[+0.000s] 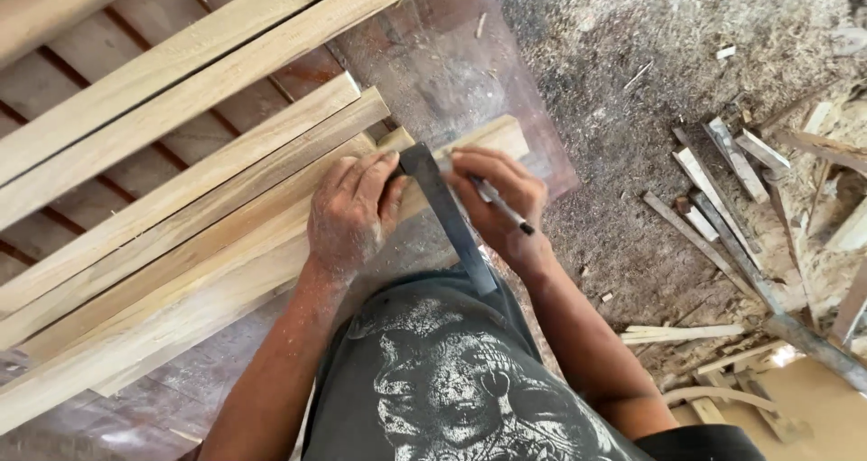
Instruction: Marking wood pieces with a square and a pen for cutting or assembly.
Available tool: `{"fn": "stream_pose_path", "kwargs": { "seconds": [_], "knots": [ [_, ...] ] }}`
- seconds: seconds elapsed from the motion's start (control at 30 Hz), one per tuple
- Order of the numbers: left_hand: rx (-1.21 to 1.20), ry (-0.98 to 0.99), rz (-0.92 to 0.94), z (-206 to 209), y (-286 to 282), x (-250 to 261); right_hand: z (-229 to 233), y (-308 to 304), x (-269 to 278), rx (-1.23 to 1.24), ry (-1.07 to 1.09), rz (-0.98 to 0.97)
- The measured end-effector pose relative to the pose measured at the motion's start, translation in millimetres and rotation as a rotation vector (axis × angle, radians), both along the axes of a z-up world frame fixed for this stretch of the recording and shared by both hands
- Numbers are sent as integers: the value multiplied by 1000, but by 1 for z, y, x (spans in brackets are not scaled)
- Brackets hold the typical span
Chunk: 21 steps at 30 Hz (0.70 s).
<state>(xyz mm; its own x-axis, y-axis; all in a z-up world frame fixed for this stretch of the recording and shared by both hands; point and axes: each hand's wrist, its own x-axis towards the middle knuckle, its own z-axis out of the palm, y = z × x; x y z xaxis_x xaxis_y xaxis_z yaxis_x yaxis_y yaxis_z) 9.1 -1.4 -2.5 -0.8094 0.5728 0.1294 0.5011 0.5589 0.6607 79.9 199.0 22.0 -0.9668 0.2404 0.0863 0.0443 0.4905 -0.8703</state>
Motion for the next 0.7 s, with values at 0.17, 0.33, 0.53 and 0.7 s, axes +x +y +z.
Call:
{"fn": "stream_pose_path", "kwargs": {
  "seconds": [0.17,0.33,0.53,0.7],
  "knots": [
    [139,-113,138,8,-6,9,24,23,39,115,171,-174],
    [544,-294,484,36,-3,35,38,5,83,-322,-373,-109],
    [445,-463,-13,76,-17,82,23,-47,96,-1040,-239,-202],
    [-135,-123,-2,50,-157,79,17,-41,118,-1115,-70,-436]
  ]
}}
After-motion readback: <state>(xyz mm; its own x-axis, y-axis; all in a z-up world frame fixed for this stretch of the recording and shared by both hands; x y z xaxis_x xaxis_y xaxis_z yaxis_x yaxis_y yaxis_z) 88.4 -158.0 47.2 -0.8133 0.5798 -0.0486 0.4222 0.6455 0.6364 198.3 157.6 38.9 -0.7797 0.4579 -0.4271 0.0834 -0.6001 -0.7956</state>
